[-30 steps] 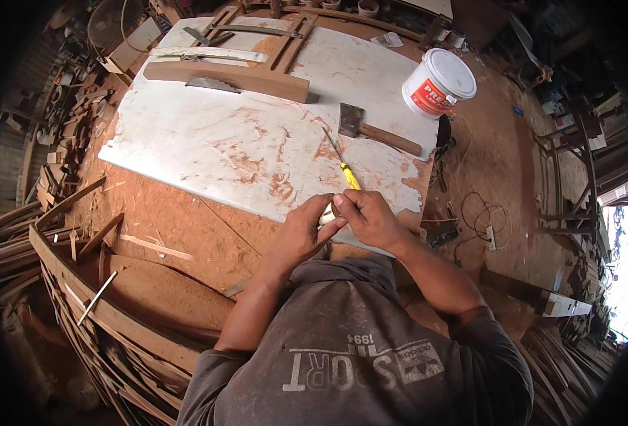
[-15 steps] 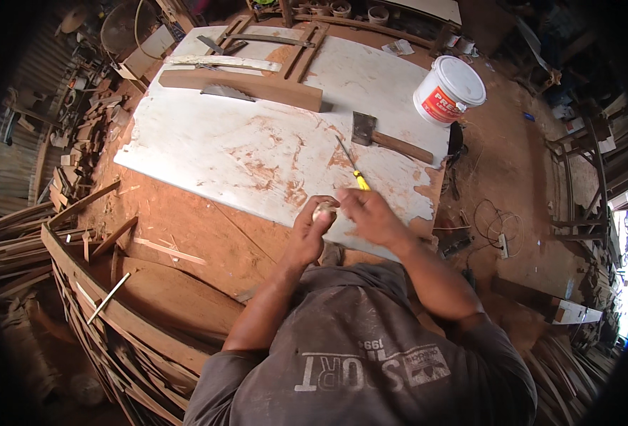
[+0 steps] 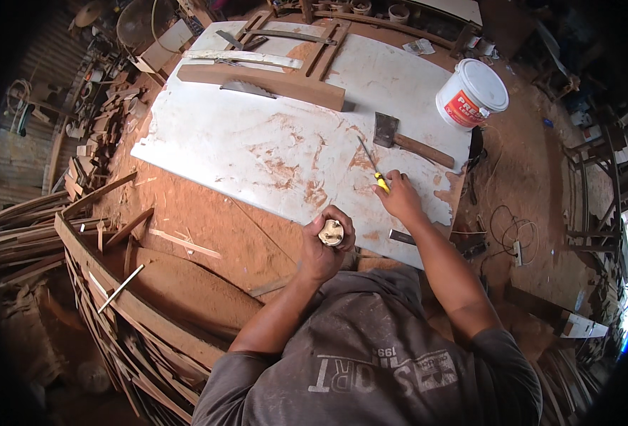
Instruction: The person sits on the floor and handles a power cord and extension socket, then moves to a workbench to disassemble an electrical plug with a screwdriver. They strip the wire ends with pliers and prepare the wires for connection.
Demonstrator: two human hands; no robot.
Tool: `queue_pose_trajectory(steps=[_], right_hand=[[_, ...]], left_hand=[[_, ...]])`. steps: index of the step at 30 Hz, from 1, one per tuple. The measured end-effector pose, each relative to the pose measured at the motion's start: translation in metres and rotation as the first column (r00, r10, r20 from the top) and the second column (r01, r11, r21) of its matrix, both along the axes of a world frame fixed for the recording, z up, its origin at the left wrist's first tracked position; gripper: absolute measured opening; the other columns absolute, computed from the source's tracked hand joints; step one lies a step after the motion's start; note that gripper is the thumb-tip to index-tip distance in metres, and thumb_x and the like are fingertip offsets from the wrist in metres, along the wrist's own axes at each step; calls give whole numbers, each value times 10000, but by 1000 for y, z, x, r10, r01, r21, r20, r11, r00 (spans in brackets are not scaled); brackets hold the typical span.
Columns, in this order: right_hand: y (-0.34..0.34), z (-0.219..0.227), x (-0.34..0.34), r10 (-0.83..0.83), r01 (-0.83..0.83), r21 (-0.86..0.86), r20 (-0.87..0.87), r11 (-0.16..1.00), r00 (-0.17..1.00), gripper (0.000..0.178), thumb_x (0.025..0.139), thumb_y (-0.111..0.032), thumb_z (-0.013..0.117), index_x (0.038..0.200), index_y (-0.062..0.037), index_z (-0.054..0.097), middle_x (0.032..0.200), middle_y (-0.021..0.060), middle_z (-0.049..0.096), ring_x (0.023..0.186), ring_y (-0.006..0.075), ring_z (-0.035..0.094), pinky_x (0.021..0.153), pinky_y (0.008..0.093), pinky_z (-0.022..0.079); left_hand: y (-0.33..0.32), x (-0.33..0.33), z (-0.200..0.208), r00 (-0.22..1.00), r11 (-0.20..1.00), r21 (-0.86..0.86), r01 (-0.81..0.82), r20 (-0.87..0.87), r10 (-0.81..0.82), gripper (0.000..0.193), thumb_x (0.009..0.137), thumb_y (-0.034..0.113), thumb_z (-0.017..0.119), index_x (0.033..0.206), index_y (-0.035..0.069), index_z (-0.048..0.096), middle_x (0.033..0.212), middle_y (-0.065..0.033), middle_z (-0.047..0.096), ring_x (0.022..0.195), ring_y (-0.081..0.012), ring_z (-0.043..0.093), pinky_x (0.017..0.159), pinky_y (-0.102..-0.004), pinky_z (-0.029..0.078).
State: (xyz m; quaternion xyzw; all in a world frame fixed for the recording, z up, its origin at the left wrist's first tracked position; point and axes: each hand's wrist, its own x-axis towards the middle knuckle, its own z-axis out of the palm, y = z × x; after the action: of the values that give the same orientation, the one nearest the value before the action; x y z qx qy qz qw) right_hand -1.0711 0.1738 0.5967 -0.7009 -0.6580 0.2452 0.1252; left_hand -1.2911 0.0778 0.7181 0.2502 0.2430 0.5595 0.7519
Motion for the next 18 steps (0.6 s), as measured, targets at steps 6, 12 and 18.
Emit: queue_pose_trajectory(steps=[6,12,18], right_hand=[[3,-20,5,8,-9,78,21,997,1000,425,960,-372,666,1206,-51,535,1063,210,665,990,450,660,819,535,537],[-14,-29,14,11,1,61,-202,998,979,352,991,-294,610,1176,-9,519,921,167,670,852,370,689,750,458,544],[-72,33,-5,-259,-82,-289,-929,954,263,244,1021,-225,559,1135,-9,549,871,66,639,750,159,626,680,319,508]], left_hand=[[-5,-2,7,999,1000,-6,-23,-30,23,513,986,553,451,873,61,543,653,-22,443,556,-119,359,545,-282,300],[0,-6,2,992,996,-90,14,129,-2,530,1075,550,343,1148,70,554,795,-38,508,614,-102,393,571,-263,330],[9,-2,5,907,954,-298,33,410,96,420,1074,445,469,1284,88,542,973,-96,569,771,-164,506,655,-308,430]])
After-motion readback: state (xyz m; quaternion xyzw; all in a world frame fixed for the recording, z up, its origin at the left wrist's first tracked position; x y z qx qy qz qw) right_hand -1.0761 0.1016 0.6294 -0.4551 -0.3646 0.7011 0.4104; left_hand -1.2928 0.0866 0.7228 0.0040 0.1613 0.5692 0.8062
